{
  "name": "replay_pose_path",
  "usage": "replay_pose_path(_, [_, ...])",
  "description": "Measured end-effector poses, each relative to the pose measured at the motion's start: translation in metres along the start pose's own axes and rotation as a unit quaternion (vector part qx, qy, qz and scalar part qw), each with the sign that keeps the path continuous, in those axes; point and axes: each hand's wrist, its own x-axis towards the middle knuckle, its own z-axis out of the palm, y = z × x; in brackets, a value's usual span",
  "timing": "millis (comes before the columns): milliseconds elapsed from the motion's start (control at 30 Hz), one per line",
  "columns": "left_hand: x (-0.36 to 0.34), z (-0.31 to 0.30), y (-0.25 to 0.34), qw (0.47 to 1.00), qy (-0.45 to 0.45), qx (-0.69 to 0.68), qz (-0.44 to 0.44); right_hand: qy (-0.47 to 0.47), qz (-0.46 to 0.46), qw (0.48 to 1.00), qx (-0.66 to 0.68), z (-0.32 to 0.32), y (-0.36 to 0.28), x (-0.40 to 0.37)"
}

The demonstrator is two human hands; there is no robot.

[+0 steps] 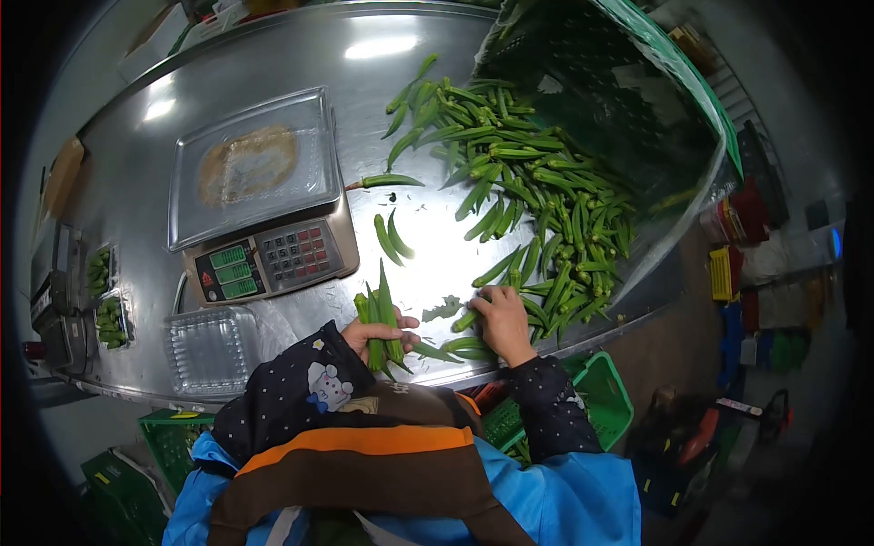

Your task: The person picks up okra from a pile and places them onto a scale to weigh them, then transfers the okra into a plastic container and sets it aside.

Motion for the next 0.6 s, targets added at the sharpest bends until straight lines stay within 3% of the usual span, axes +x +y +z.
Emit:
replay_pose_path(100, [-0.006,0.006,0.004,1.000,0.018,0.009,-0.007,0.085,-0.048,0.995,0.036,-0.020,-0.009,0.001])
replay_pose_path(200, [-0.013,0.010,0.008,1.000,0.019,0.015,-0.005,0.055,0.117,0.987,0.098,-0.096,-0.007,-0.032])
replay_pose_path(233, [-0.013,0.009,0.007,1.000,0.003,-0.002,0.001,-0.032,0.209,0.968,0.137,-0.114,0.017,-0.058])
replay_pose_path(267, [-0.013,0.009,0.005,1.000,-0.015,-0.021,0.007,-0.174,0.245,0.952,0.052,-0.139,0.036,-0.079])
replay_pose_path(300, [-0.014,0.013,0.006,1.000,-0.012,-0.022,0.004,-0.318,0.290,0.902,-0.035,-0.152,0.056,-0.100])
replay_pose_path(333, [-0.011,0.012,0.003,0.999,-0.019,-0.026,0.004,-0.400,0.307,0.854,-0.132,-0.161,0.061,-0.117])
replay_pose_path(400, [-0.005,0.006,-0.003,0.999,-0.040,-0.037,-0.002,-0.400,0.321,0.839,-0.185,-0.141,0.093,-0.142])
replay_pose_path(433, [-0.004,0.007,-0.005,0.998,-0.043,-0.034,-0.007,-0.250,0.373,0.892,0.045,-0.126,0.100,-0.140])
replay_pose_path(467, [-0.005,0.009,-0.006,0.998,-0.044,-0.033,-0.004,-0.079,0.395,0.873,0.273,-0.108,0.105,-0.138])
replay_pose_path(533, [-0.006,0.013,-0.007,0.999,-0.025,0.018,-0.010,0.060,0.490,0.753,0.435,-0.058,0.107,-0.108])
replay_pose_path(567, [-0.005,0.011,-0.008,0.999,-0.035,0.011,-0.005,0.060,0.474,0.843,0.246,-0.037,0.105,-0.095])
replay_pose_path(600, [-0.005,0.008,-0.009,0.999,-0.035,0.015,-0.003,0.056,0.438,0.896,0.046,-0.023,0.099,-0.083])
